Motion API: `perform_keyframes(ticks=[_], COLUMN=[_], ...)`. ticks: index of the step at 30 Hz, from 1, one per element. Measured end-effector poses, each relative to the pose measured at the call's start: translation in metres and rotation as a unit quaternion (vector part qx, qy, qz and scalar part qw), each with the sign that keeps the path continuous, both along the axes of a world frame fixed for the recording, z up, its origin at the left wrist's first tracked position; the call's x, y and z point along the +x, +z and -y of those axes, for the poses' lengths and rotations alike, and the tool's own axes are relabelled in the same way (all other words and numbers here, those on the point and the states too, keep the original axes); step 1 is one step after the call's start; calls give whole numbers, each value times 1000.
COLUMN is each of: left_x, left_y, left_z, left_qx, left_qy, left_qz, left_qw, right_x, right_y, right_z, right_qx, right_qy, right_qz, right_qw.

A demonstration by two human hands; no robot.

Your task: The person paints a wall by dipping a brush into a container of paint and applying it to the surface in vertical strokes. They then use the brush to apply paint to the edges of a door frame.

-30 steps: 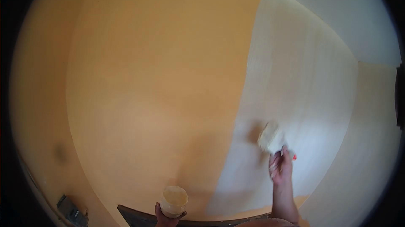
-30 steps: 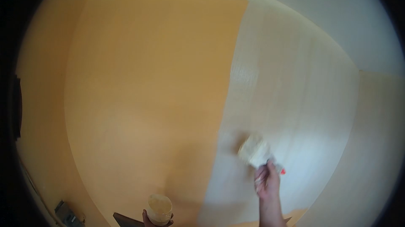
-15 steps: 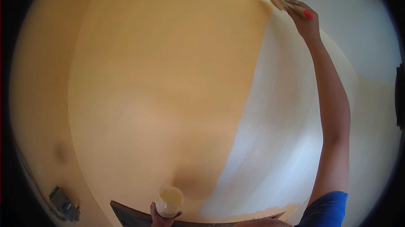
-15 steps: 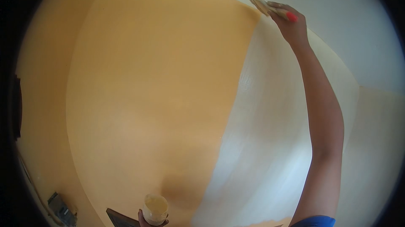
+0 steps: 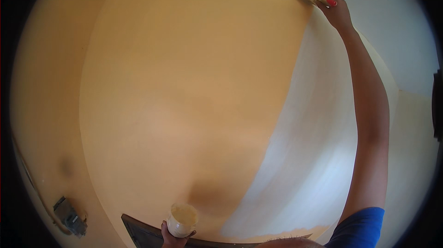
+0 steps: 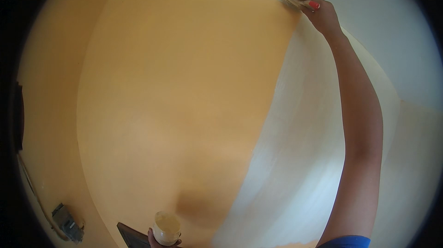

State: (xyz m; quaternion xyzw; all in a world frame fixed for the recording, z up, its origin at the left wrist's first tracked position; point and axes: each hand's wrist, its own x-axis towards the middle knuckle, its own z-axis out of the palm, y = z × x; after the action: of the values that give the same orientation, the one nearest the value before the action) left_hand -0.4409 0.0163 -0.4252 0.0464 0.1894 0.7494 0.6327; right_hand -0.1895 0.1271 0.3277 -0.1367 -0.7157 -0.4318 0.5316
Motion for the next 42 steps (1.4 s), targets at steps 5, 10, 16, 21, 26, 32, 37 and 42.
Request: perform_keyframes(ticks=[5, 10, 16, 21, 26, 32, 37, 42], left_x=[-25, 3, 145, 151, 146, 148, 155, 153], left_y=[-24, 32, 183, 189, 177, 172, 173, 175], left_z=[4, 15, 11, 16, 13, 13, 19, 30], left_qx=[10, -25, 20, 13, 54, 161, 153, 141], left_qy=[-2, 52, 69, 68, 33, 20, 26, 33], left_qz=[-4, -18, -4, -7, -47, -81, -59, -75], left_qw=[1000, 998, 997, 998, 997, 983, 986, 987], right_x=[-15, 22, 144, 141, 150, 138, 115, 127], right_y=[-64, -45, 168, 111, 74, 154, 200, 192], right_z=[-8, -3, -9, -20, 34, 34, 61, 32], right_qx=[8, -38, -18, 2, -235, -319, -210, -87], right_qy=[-50, -4, 13, -48, 28, 24, 103, -51], right_qz=[64, 84, 38, 117, 140, 132, -103, 14], right_qw=[997, 996, 999, 992, 961, 938, 967, 995])
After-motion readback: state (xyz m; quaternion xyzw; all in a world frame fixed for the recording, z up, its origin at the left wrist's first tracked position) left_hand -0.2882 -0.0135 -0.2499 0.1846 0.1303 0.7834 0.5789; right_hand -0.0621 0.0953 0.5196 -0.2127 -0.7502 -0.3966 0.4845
